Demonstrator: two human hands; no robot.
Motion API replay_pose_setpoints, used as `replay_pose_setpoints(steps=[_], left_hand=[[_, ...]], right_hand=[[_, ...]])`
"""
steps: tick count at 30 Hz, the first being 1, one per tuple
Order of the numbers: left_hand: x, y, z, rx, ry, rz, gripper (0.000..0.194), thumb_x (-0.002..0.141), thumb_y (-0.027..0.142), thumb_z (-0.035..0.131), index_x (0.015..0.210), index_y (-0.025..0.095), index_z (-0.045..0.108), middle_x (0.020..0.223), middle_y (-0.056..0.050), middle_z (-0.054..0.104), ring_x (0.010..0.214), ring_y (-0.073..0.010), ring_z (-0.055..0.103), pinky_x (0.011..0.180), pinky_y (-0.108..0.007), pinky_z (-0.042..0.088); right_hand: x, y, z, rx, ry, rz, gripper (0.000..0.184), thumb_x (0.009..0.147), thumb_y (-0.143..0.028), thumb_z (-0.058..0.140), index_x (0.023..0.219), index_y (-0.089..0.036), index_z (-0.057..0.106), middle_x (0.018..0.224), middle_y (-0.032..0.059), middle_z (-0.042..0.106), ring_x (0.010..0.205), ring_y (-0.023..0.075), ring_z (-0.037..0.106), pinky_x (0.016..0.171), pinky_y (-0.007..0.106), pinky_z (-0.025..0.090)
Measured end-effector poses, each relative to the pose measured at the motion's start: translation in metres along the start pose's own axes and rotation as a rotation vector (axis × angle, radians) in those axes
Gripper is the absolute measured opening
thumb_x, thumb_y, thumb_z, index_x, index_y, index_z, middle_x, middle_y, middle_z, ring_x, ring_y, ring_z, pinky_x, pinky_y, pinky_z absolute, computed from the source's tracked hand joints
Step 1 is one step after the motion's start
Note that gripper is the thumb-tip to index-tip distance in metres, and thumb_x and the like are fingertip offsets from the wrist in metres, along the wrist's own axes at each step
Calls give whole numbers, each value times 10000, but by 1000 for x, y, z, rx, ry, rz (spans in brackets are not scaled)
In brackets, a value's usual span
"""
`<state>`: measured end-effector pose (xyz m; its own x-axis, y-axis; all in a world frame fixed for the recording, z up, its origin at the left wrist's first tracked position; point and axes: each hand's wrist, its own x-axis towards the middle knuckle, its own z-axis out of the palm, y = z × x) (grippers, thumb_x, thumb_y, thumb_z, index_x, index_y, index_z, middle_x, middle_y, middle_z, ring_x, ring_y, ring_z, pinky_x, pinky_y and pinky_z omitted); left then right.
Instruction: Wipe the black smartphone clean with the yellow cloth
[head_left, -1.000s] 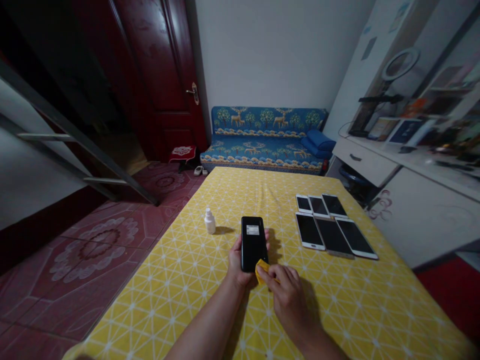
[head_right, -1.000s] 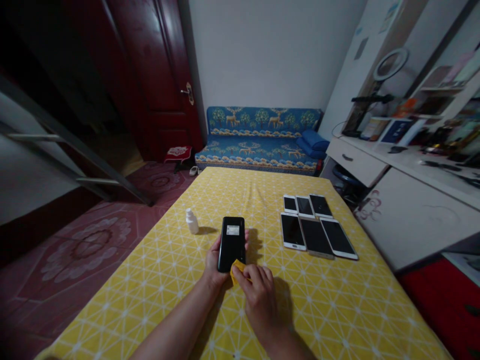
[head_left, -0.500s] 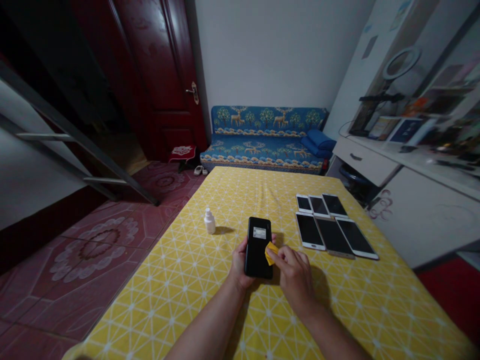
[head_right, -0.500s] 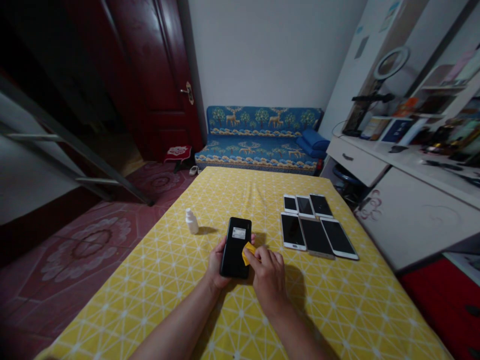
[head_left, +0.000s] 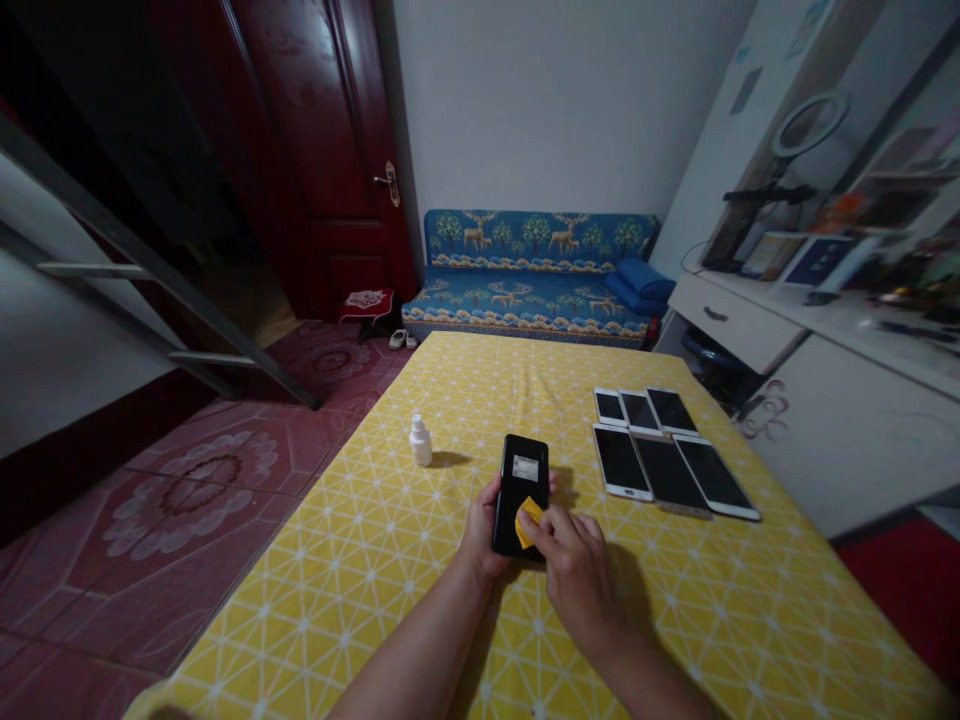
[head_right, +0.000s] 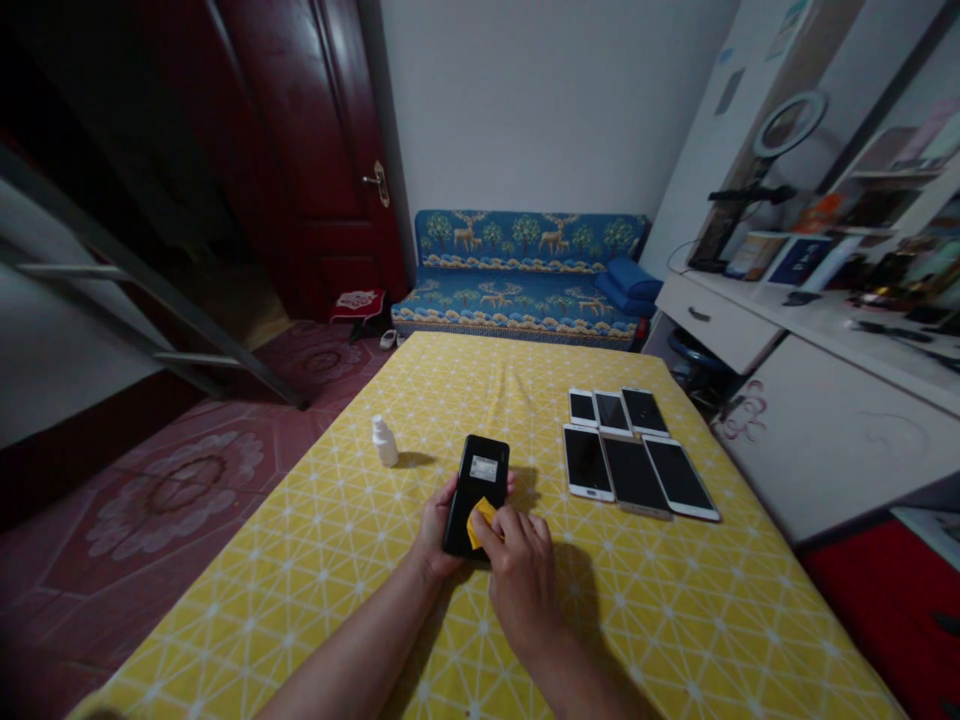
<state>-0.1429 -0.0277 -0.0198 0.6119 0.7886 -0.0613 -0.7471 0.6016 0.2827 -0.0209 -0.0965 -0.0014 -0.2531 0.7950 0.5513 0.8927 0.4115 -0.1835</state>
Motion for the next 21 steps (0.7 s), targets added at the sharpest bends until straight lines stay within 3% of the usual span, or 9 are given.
replay_pose_setpoints(steps=[8,14,18,21], left_hand=[[0,-3,-5,18,166,-37,420,918,428,549,1062,67,709,952,-119,764,885,-244,713,972,-359,462],[1,-6,-7,62,217,-47,409,924,429,542,1028,74,717,879,-114,765,878,-260,713,968,-372,453],[1,-7,-3,52,178,-61,420,916,439,542,1033,75,717,903,-128,760,981,-296,691,1011,-405,420],[0,-6,-2,47,176,-87,414,922,437,535,984,74,725,902,-130,756,938,-272,694,999,-378,424]], right_hand=[[33,28,2,-82,-23,169,440,879,0,487,1164,-259,700,853,34,609,784,178,556,742,322,353],[51,38,1,-163,-12,286,390,906,-38,477,1200,-197,679,880,51,621,771,179,567,710,319,336],[48,30,6,-96,22,221,398,922,-38,450,1216,-194,667,883,49,609,797,179,559,755,312,365],[39,18,12,-44,69,142,392,940,-60,440,1242,-191,655,872,51,602,794,181,536,776,316,388]])
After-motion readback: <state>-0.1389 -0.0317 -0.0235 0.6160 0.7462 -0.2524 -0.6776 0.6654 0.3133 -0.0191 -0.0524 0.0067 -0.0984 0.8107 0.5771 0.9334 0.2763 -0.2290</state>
